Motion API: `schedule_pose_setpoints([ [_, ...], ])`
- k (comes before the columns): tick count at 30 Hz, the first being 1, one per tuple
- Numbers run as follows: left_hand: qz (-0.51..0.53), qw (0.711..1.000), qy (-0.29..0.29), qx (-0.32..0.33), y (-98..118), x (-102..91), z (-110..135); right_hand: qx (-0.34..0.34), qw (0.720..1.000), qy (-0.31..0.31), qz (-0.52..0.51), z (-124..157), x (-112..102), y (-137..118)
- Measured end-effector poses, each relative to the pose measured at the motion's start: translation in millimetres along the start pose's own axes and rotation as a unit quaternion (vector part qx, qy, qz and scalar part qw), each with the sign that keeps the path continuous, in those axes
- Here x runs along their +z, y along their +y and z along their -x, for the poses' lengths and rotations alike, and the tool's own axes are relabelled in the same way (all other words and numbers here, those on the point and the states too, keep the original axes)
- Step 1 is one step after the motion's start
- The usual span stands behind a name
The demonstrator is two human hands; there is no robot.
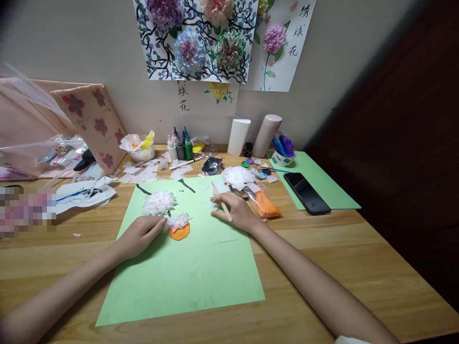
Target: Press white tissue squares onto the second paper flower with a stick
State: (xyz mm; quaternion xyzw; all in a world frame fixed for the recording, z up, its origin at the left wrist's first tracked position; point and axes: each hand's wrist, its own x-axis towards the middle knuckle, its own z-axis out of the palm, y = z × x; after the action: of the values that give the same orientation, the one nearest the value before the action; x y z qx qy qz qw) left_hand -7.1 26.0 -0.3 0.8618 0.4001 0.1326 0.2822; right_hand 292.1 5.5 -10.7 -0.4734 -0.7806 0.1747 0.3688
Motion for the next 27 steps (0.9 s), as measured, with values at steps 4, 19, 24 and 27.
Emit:
schedule_pose_setpoints([
  [4, -0.002, 1.000, -0.006, -0.010, 2, -0.4, 1, -0.073, 0.996, -0.027, 0.050, 3, 5, 0],
  [19, -0.007, 1.000, 0.004, 0.012, 4, -2.2, 0, 0.111, 0.927, -0.116, -0.339, -18, 19, -28],
  [24, -0.025, 1.000, -0.003, 0.016, 3, -0.9, 0, 0.098, 0.937, -0.138, -0.307, -27, 34, -23],
  [27, -0.032, 0.999, -0.007, 0.022, 4, -1.1, -1, 0.072, 0.961, -0.099, -0.248, -23, 35, -28],
])
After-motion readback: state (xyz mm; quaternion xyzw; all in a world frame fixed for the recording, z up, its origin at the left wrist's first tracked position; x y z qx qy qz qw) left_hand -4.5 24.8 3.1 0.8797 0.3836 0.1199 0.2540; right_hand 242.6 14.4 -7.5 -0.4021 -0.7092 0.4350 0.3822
